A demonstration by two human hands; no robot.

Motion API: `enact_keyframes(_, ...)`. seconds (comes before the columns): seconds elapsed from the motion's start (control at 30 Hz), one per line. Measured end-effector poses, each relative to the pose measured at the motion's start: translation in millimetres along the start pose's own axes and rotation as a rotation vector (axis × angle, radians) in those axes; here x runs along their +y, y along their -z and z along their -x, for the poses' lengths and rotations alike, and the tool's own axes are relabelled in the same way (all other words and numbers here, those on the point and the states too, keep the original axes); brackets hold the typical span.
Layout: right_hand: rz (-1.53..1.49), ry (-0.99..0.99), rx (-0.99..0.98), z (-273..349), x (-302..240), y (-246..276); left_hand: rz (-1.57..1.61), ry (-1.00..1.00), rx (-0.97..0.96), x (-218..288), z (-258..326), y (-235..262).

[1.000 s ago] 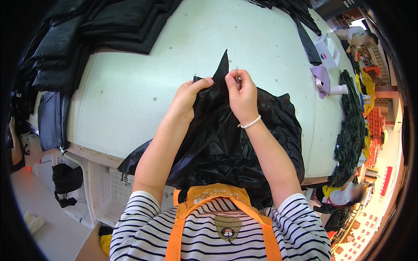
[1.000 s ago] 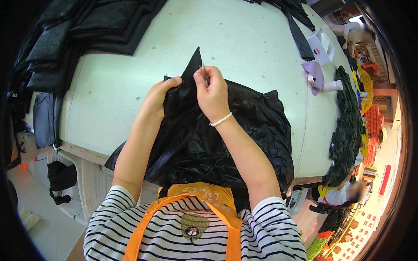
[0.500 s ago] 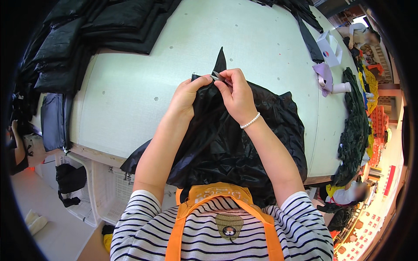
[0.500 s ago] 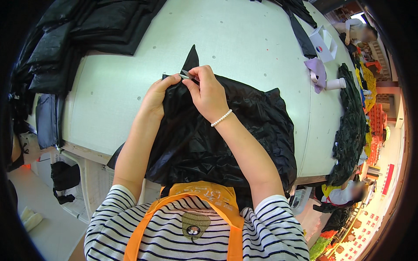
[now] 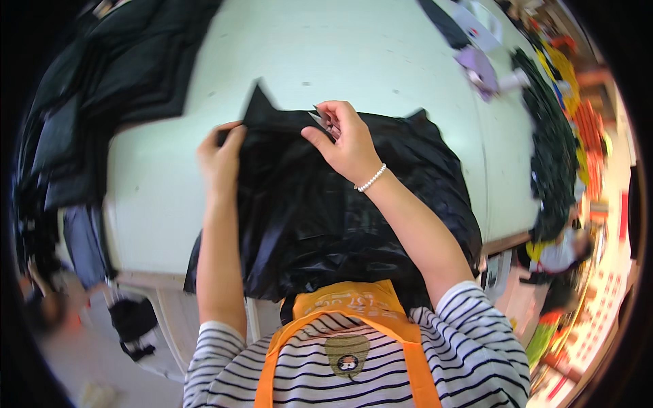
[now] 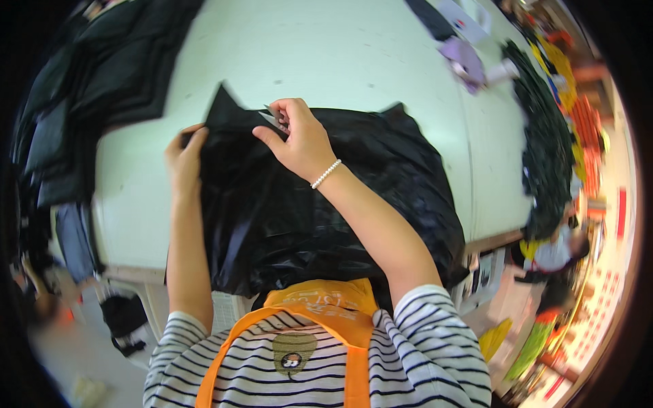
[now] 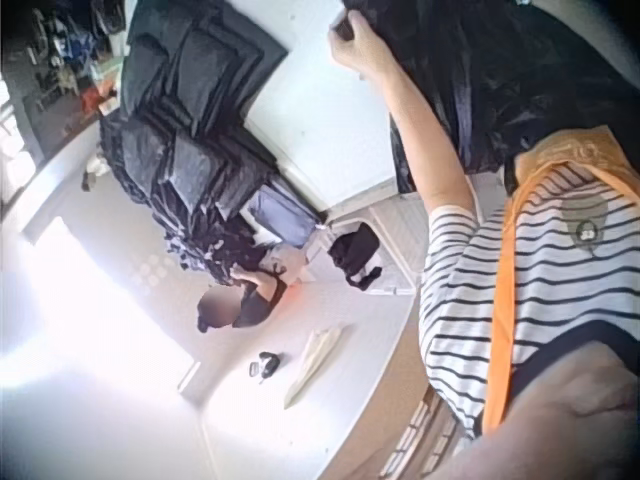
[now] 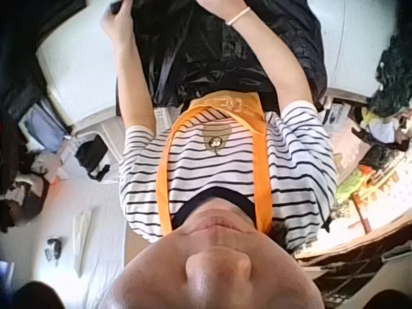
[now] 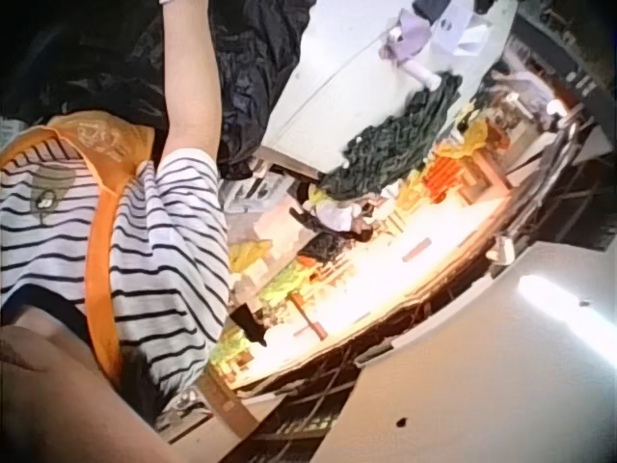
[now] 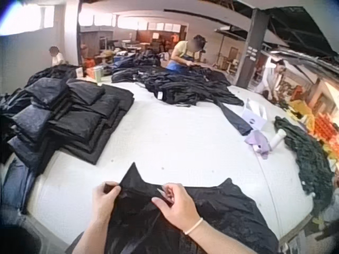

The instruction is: The person folds a black jacket on a white table. They smooth the fabric, fold the sleeves inward, fold the body in half, and then fold it again into a compact rectangle. The folded jacket is placed on a stack of similar folded jackets.

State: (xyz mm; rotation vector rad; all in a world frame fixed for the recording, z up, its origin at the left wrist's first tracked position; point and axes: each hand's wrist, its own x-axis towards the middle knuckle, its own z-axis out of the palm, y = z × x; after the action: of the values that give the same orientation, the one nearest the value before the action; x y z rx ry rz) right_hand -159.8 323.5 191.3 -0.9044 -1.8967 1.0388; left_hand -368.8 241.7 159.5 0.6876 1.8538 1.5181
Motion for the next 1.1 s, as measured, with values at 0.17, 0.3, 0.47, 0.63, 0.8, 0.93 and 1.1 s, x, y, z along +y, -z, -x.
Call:
enact_keyframes(0.17,0.557,-0.095,0.327,10,110,171,-0.51,-0.477,0.26,8,16,-36)
enact_keyframes(0.3,0.519,-0.636,0.143,32,227,301,-0.587,-0.62,-0.054,20,45,-127)
enact_keyframes(0.47,0.021,-0.613,-0.093,28,284,306,-0.617,-0.708,-0.429,28,74,-272)
enact_keyframes(0.63,-0.611,-0.714,-0.271,8,198,317,-0.741,-0.577,-0.488,16,54,-353)
enact_keyframes(0.8,-0.453,-0.56,-0.386,1,170,346,-0.715,-0.21,-0.595,53,62,-363)
enact_keyframes(0.93,-0.189,-0.529,-0.703,24,178,333,-0.665,-0.832,0.102,49,116,-337)
enact_keyframes(1.1,-0.824,-0.429,-0.418,75,83,258,0.449,0.447,-0.021,7,215,-258)
